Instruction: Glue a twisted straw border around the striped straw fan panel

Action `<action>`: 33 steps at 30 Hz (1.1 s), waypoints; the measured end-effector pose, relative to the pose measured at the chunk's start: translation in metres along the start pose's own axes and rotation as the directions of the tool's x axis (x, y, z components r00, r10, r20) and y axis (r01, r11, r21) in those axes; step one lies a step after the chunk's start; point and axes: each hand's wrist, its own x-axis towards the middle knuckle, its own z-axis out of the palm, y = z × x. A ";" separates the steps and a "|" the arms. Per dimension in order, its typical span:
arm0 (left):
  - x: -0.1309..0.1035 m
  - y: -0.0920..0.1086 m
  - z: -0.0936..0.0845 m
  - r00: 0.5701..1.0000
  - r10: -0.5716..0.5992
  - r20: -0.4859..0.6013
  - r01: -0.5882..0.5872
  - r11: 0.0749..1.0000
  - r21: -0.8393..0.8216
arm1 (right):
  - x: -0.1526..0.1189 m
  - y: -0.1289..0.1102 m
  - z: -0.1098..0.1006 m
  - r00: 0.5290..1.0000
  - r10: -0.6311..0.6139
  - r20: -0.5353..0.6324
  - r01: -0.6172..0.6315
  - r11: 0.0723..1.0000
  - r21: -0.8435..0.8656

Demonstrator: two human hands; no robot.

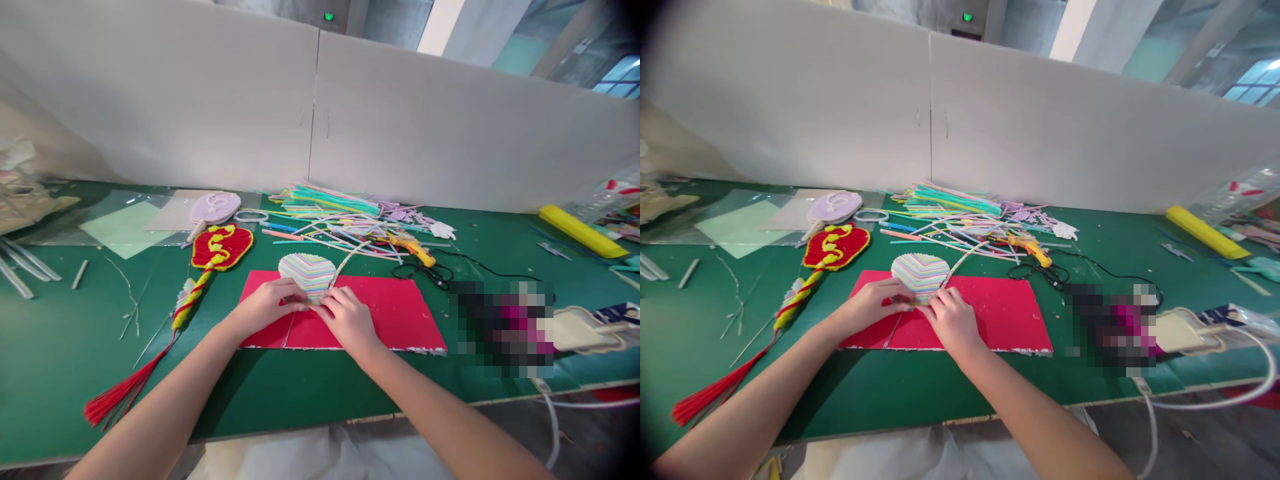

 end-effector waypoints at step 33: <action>0.006 0.020 -0.001 0.900 -0.427 -0.092 0.143 0.488 -0.861 | 0.001 -0.001 -0.001 1.000 -0.002 -0.031 0.002 1.000 0.026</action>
